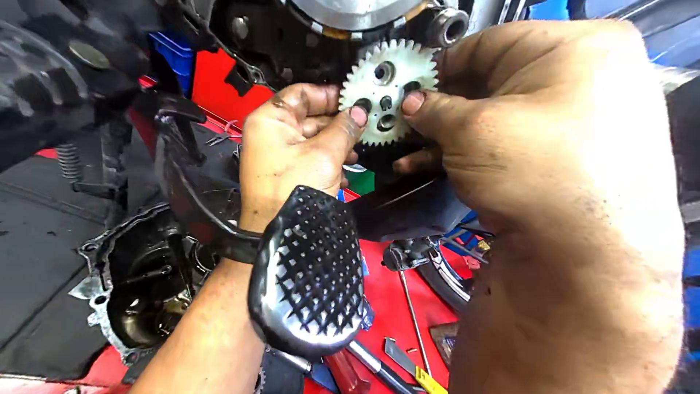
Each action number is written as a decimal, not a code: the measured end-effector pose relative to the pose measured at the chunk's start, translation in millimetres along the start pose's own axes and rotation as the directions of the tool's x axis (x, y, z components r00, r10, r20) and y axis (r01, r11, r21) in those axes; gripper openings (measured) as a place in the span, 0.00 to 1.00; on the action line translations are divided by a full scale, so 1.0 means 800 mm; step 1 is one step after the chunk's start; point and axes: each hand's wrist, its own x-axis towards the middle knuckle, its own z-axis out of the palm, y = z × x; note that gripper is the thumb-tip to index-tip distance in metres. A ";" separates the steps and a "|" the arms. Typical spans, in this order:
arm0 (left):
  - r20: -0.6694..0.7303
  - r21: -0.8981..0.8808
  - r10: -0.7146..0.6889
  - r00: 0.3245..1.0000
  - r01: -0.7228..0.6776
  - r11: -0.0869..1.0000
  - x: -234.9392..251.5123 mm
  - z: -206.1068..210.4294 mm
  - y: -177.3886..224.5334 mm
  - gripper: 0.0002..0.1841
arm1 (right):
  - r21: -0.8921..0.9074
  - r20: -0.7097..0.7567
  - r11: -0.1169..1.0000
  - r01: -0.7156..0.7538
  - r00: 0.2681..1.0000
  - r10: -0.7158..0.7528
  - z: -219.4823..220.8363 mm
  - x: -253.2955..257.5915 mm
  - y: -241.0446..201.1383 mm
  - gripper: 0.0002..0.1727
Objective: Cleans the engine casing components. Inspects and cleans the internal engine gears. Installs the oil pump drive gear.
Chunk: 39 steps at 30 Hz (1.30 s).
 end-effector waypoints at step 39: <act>-0.106 0.114 0.085 0.991 -0.073 0.991 0.004 0.011 -0.011 0.09 | -0.212 0.057 0.976 0.042 0.998 -0.030 -0.004 0.029 -0.001 0.07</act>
